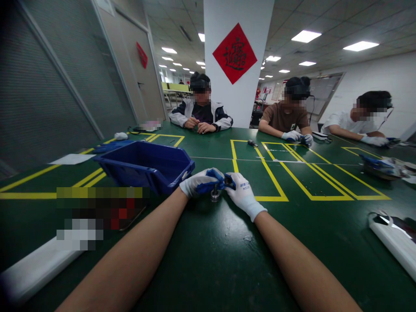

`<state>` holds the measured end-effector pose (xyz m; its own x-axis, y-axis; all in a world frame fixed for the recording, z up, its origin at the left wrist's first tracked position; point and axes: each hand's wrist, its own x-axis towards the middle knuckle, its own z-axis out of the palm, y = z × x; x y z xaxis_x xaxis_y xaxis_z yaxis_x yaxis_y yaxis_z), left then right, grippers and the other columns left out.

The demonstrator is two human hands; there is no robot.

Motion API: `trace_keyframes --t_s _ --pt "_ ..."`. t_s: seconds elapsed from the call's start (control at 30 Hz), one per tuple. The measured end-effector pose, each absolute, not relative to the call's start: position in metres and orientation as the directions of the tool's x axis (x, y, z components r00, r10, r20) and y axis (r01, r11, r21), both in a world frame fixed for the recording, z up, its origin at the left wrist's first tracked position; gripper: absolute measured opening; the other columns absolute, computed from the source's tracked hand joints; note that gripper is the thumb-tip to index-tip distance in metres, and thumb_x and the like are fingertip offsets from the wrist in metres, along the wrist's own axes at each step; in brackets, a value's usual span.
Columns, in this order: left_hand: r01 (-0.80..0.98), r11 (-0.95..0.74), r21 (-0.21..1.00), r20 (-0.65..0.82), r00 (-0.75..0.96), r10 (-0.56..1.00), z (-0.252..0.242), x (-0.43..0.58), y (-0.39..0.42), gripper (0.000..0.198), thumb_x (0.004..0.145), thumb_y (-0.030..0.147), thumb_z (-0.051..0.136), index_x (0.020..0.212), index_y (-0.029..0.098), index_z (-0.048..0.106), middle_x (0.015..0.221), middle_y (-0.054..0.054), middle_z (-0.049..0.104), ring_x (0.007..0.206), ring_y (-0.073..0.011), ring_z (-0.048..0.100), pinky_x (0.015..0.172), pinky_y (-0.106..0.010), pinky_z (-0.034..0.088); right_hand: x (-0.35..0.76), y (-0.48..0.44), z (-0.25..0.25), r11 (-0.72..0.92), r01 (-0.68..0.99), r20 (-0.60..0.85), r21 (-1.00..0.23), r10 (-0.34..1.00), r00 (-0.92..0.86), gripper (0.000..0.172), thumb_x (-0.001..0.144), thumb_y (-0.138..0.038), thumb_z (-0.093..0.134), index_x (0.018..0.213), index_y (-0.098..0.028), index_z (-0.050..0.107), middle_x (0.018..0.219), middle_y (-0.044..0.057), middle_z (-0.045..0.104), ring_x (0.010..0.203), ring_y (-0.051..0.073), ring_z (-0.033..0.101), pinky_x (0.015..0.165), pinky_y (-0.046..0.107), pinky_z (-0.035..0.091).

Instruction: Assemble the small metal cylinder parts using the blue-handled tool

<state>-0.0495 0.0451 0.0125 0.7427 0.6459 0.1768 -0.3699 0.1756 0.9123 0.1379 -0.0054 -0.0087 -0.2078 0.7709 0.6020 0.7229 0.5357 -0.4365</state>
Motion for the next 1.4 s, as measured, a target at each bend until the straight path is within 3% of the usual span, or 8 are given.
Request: trace_keyframes --t_s 0.53,1.4 --pt "-0.32 0.211 0.924 0.132 0.783 0.608 0.007 -0.047 0.051 0.029 0.064 0.023 0.077 0.087 0.011 0.064 0.078 -0.006 0.066 0.069 -0.0146 0.063 0.069 -0.028 0.05 0.137 -0.006 -0.008 0.529 0.729 0.586 -0.434 0.781 -0.218 0.041 0.074 -0.02 0.06 0.114 -0.021 0.055 0.111 0.006 0.058 0.104 0.02 0.055 0.093 0.036 0.044" --pt "-0.211 0.033 0.977 0.143 0.76 0.634 0.02 -0.051 0.047 0.03 0.058 0.024 0.079 0.081 0.009 0.066 0.079 -0.006 0.065 0.072 -0.0143 0.06 0.071 -0.027 0.048 0.136 -0.007 -0.006 0.535 0.719 0.578 -0.444 0.784 -0.227 0.041 0.074 -0.022 0.06 0.115 -0.021 0.055 0.11 0.006 0.059 0.103 0.019 0.055 0.092 0.034 0.044"
